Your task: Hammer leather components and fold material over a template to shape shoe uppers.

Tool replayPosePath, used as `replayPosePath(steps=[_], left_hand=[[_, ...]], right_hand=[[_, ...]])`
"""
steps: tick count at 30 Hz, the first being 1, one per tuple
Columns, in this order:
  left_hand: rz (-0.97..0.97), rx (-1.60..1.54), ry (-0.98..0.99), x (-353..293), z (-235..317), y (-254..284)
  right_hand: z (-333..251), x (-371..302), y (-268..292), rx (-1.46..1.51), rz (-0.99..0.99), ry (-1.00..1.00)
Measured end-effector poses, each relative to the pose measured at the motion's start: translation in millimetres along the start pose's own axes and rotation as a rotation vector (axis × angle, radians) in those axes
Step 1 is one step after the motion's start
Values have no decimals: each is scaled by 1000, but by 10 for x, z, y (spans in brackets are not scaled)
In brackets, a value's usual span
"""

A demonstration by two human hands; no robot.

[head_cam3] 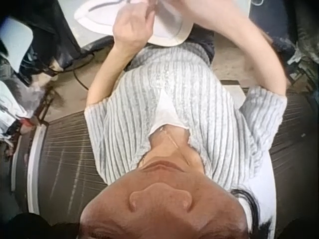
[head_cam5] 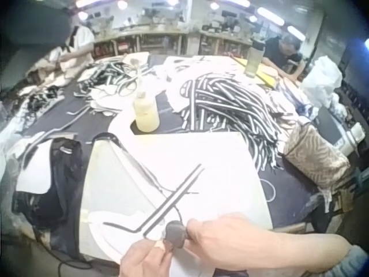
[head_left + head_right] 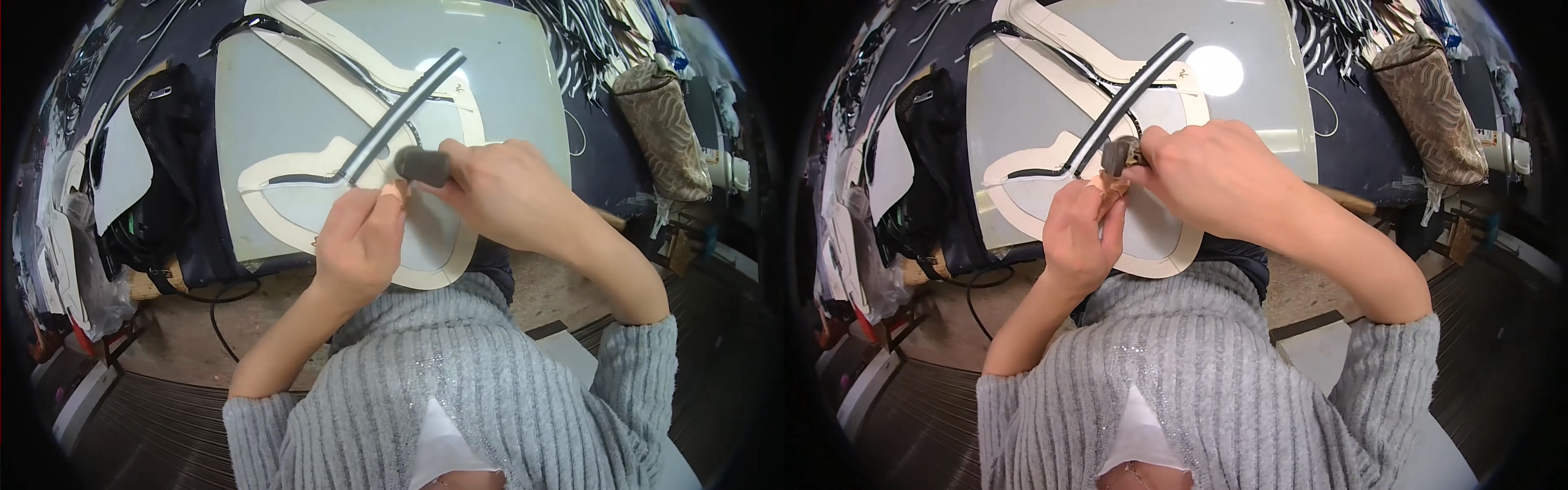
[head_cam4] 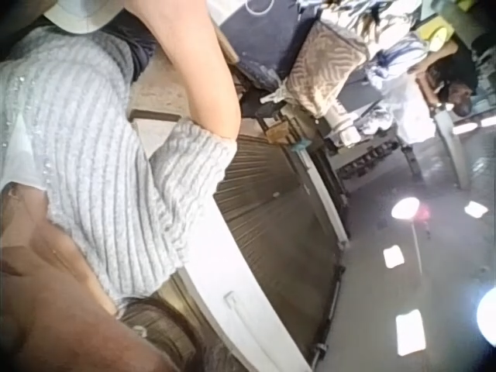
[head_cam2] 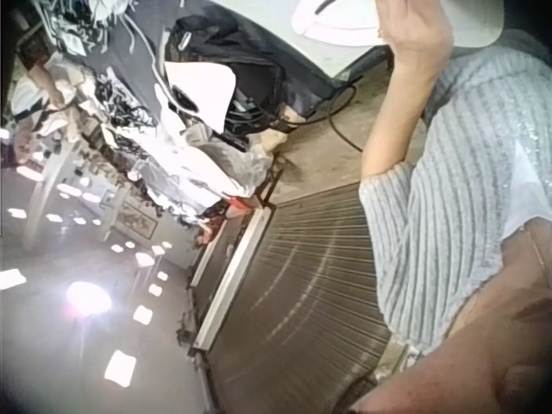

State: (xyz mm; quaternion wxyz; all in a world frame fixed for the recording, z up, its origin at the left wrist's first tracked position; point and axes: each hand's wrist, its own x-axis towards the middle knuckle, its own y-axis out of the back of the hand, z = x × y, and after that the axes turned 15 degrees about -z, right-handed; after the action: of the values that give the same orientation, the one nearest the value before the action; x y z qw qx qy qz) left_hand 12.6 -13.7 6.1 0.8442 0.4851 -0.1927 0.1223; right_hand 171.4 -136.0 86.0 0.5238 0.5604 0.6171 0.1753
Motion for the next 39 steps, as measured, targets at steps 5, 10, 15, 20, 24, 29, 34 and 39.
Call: replayPosePath(steps=[5,10,15,20,24,29,34,39], left_hand=[[14,-108,74,-76,-51,9],[-117,-195,151,-53,-135,174],[-90,-78,-39,-75,-167,149],[-21,-51,-90,-28,-166,134],[-31,-53,-113,-63,-224,83],[-42,-54,-89,-75,-195,117],[-22,-166,14,-76,-234,198],[-160,-193,12,-85,-262,215]], right_hand=[[0,-9,-31,-21,-49,-22],[36,-18,1,-41,-102,-36],[79,-18,65,-45,-109,7],[-56,46,184,74,-54,-11],[-32,26,92,-25,-125,7],[-82,30,72,-11,-86,-21],[-17,1,51,-62,-174,43],[68,-1,89,-26,-227,38]])
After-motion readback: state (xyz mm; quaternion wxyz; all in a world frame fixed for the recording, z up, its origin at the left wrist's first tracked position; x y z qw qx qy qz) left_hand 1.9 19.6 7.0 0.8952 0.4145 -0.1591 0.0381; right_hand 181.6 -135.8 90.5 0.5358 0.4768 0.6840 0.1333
